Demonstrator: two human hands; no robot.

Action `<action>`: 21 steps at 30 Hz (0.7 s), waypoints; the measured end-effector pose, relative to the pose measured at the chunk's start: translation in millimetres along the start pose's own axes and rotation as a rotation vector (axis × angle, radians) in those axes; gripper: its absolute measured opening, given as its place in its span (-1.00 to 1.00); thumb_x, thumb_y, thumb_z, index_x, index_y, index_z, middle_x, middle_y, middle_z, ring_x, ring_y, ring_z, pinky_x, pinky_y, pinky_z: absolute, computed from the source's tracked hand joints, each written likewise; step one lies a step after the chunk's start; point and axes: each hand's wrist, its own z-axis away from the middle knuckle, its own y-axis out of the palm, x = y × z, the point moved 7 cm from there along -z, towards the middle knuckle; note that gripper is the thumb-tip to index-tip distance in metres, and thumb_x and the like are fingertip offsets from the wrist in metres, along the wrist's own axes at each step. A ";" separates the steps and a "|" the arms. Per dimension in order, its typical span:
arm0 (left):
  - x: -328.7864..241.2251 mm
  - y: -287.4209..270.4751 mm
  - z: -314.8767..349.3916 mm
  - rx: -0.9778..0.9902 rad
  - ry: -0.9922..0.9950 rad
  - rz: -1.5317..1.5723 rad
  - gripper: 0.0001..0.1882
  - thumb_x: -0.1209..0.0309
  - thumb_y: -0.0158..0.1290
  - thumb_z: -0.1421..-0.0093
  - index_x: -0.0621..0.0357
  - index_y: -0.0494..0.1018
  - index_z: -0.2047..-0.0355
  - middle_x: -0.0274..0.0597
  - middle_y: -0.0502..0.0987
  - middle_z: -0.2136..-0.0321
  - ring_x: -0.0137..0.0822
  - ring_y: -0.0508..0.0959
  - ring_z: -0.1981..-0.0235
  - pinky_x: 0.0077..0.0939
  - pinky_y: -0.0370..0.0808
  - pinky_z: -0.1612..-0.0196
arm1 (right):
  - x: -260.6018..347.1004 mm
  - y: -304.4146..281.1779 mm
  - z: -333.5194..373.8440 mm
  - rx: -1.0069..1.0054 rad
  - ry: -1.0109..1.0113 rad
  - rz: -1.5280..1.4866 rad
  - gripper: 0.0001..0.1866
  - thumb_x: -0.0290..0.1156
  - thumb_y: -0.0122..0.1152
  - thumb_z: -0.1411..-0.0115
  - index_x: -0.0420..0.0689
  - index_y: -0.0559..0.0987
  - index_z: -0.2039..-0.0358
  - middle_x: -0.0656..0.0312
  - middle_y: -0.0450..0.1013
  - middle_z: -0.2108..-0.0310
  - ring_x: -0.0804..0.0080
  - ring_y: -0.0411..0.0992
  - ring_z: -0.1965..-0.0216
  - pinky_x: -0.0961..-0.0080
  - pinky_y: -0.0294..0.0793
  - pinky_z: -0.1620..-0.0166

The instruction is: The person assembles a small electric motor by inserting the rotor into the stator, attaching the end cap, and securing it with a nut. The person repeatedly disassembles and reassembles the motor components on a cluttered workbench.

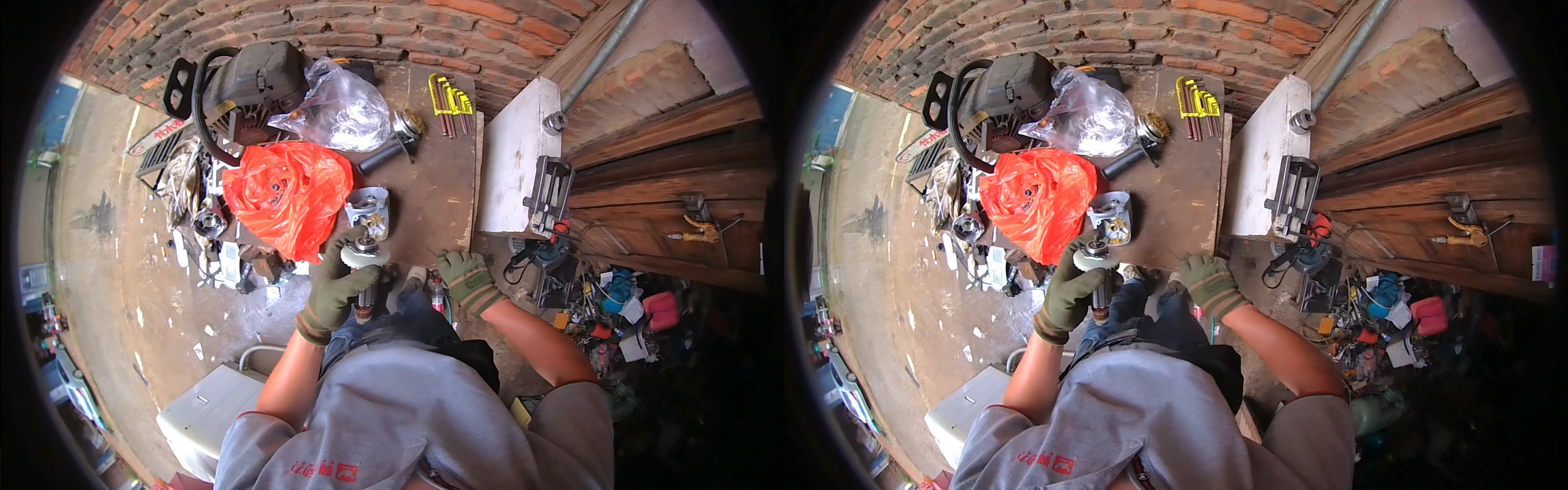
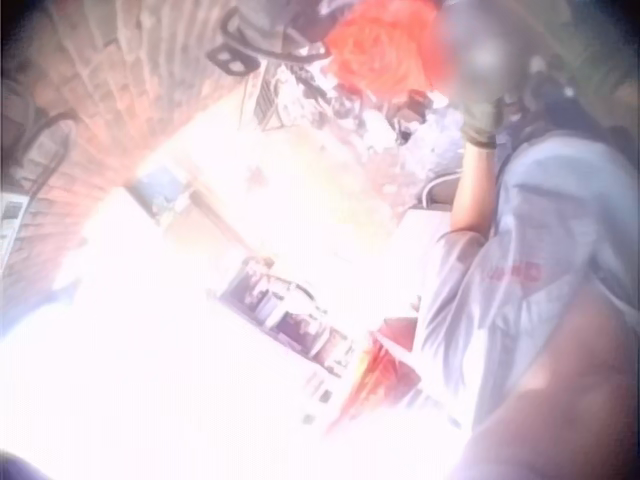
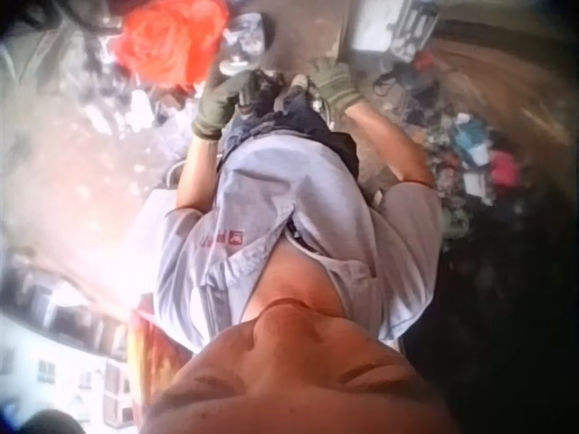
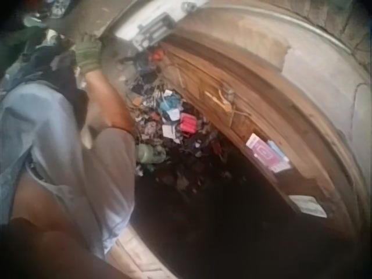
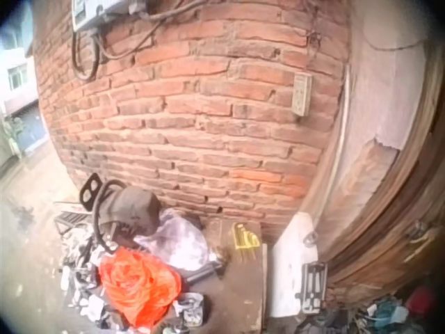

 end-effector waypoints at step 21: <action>-4.3 21.3 19.0 0.076 0.123 -0.155 -0.19 0.39 0.24 -0.20 0.24 0.10 -0.39 -0.15 0.48 -0.04 -0.26 0.52 -0.06 -0.31 0.49 -0.14 | 24.4 -199.1 -39.9 -0.249 -0.034 -0.739 -0.72 -0.46 0.34 -0.08 -0.07 0.74 0.16 0.15 0.51 0.48 0.14 0.50 0.45 0.22 0.48 0.31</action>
